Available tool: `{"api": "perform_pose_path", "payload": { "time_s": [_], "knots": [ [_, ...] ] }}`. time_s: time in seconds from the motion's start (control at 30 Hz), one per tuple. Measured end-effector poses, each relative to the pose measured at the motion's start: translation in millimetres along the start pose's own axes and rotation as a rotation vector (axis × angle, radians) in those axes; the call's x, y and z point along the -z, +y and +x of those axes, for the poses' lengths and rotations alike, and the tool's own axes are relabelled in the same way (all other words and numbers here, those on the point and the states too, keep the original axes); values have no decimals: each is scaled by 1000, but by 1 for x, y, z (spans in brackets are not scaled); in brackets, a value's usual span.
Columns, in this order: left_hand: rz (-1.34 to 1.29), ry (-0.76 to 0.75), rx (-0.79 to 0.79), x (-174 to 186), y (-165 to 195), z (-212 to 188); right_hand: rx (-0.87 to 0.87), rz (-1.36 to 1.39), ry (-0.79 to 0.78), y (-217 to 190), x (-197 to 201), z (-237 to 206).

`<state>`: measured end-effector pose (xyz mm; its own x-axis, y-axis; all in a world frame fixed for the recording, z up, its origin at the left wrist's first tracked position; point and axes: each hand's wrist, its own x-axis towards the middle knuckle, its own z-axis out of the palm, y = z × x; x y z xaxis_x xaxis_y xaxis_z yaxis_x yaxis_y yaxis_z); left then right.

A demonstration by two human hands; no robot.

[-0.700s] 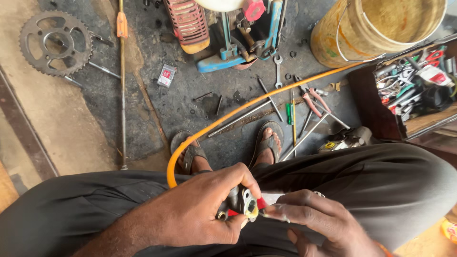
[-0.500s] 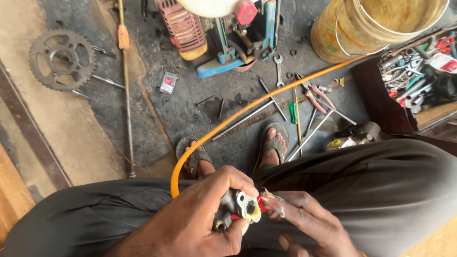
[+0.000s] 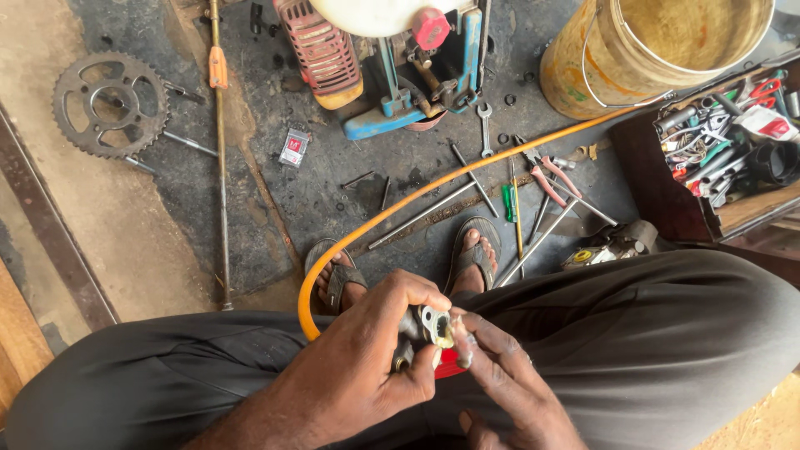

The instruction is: The person sits on the floor and cleans a metal fitting with a cloth. They then attach a yellow hose to a pump assembly and use a wrench to tighten the connection. The person continues to adjust the hose and fittings on the pump.

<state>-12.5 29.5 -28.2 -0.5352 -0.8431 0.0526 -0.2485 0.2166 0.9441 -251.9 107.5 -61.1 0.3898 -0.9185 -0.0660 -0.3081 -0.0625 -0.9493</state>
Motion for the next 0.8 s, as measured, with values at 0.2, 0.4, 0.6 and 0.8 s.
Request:
{"api": "perform_pose_path", "payload": {
  "time_s": [0.2, 0.4, 0.6, 0.8],
  "knots": [
    [29, 0, -27, -3, -7, 0, -131, 788, -187, -1, 21, 6],
    [73, 15, -37, -8, -8, -1, -124, 801, -162, -4, 26, 19],
    [178, 76, -40, -18, -9, 0, -30, -35, 0, -16, -4, 13],
    [230, 127, -88, -19, -10, -2, -11, -116, -16, -20, -2, 24]
  ]
}}
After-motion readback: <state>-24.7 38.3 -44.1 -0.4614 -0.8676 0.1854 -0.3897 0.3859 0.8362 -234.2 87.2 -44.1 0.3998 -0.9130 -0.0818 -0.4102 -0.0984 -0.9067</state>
